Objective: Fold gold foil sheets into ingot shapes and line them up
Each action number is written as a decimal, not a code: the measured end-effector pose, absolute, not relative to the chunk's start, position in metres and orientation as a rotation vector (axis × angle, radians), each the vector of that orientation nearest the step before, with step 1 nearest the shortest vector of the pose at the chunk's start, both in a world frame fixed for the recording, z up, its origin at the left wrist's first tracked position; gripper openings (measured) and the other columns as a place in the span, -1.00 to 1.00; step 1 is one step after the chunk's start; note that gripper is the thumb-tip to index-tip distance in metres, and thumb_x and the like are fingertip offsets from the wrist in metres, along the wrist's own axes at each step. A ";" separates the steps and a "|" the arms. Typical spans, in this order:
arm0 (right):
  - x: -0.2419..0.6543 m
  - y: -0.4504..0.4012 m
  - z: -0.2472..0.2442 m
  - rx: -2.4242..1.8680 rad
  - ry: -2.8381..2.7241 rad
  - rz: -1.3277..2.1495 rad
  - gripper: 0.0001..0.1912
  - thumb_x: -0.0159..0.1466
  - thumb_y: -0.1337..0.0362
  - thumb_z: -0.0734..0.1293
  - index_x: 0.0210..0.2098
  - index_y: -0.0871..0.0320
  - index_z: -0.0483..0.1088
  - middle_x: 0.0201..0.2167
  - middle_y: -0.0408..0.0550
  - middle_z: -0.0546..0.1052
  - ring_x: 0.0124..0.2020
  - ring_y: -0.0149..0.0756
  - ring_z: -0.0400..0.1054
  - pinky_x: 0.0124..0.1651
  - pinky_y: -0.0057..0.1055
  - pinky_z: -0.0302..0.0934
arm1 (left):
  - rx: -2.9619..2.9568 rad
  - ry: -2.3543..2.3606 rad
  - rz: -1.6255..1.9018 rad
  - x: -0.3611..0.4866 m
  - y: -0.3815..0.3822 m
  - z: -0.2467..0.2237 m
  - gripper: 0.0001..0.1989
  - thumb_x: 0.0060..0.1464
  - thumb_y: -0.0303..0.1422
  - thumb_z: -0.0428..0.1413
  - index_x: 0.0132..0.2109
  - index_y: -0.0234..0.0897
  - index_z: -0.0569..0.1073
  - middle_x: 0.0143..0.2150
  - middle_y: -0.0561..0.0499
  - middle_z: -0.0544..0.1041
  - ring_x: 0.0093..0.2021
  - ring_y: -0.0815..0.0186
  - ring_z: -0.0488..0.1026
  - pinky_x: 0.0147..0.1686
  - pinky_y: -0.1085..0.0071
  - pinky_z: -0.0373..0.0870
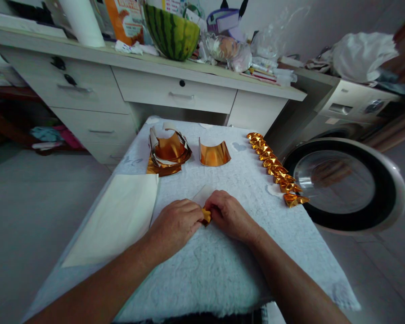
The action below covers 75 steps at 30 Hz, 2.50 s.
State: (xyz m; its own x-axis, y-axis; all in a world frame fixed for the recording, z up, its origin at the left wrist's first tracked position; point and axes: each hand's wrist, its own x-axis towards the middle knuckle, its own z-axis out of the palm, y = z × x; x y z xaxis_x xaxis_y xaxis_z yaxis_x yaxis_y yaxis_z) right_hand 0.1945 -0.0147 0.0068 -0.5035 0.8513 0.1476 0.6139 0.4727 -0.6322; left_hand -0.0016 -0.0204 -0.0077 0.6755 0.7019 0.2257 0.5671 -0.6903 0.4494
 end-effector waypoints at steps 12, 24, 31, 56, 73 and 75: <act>0.200 -0.020 0.016 -1.173 -2.365 0.781 -0.76 0.07 0.49 0.32 -0.26 0.16 0.33 -0.29 -0.08 0.40 -0.26 -0.28 0.23 -0.13 -0.33 0.14 | 2.478 0.899 0.580 -0.005 -0.020 0.000 -0.82 0.08 -0.54 0.13 -0.18 -0.19 0.47 -0.13 0.02 0.54 -0.04 0.20 0.39 -0.03 0.23 0.33; 0.200 -0.020 0.014 -1.208 -2.387 0.877 -0.86 0.15 0.45 0.42 -0.32 0.13 0.46 -0.22 -0.08 0.39 -0.13 -0.26 0.22 -0.04 -0.29 0.09 | 2.488 1.017 0.558 -0.007 -0.016 -0.002 -0.90 0.13 -0.48 0.12 -0.36 -0.24 0.48 -0.34 0.03 0.53 -0.26 0.26 0.43 -0.20 0.29 0.33; 0.198 -0.021 0.012 -1.209 -2.380 0.859 -0.91 0.21 0.45 0.37 -0.34 0.15 0.46 -0.23 -0.07 0.41 -0.14 -0.27 0.23 -0.05 -0.30 0.09 | 2.438 1.117 0.511 -0.008 -0.016 -0.002 -0.94 0.14 -0.43 0.13 -0.31 -0.23 0.49 -0.26 0.01 0.46 -0.16 0.21 0.36 -0.16 0.25 0.28; 0.180 -0.026 0.008 -1.451 -2.192 0.748 -0.89 0.18 0.48 0.33 -0.46 0.20 0.38 -0.33 -0.07 0.34 -0.22 -0.29 0.22 -0.14 -0.32 0.13 | 2.375 1.324 0.397 -0.005 -0.022 0.005 -0.84 0.17 -0.40 0.03 -0.36 -0.25 0.45 -0.26 -0.02 0.38 -0.16 0.18 0.29 -0.14 0.21 0.25; 0.175 -0.024 0.001 -1.512 -2.146 0.678 -0.85 0.18 0.47 0.34 -0.50 0.20 0.38 -0.35 -0.08 0.34 -0.27 -0.32 0.20 -0.16 -0.34 0.11 | 2.424 1.366 0.389 -0.002 -0.022 0.000 -0.86 0.17 -0.41 0.02 -0.36 -0.24 0.42 -0.25 -0.02 0.37 -0.18 0.17 0.26 -0.17 0.22 0.23; 0.175 -0.025 0.000 -1.518 -2.148 0.669 -0.86 0.18 0.46 0.34 -0.50 0.20 0.38 -0.35 -0.08 0.33 -0.28 -0.32 0.20 -0.16 -0.34 0.11 | 2.419 1.367 0.383 -0.002 -0.022 0.000 -0.86 0.17 -0.41 0.02 -0.36 -0.24 0.41 -0.25 -0.02 0.37 -0.18 0.17 0.26 -0.16 0.22 0.23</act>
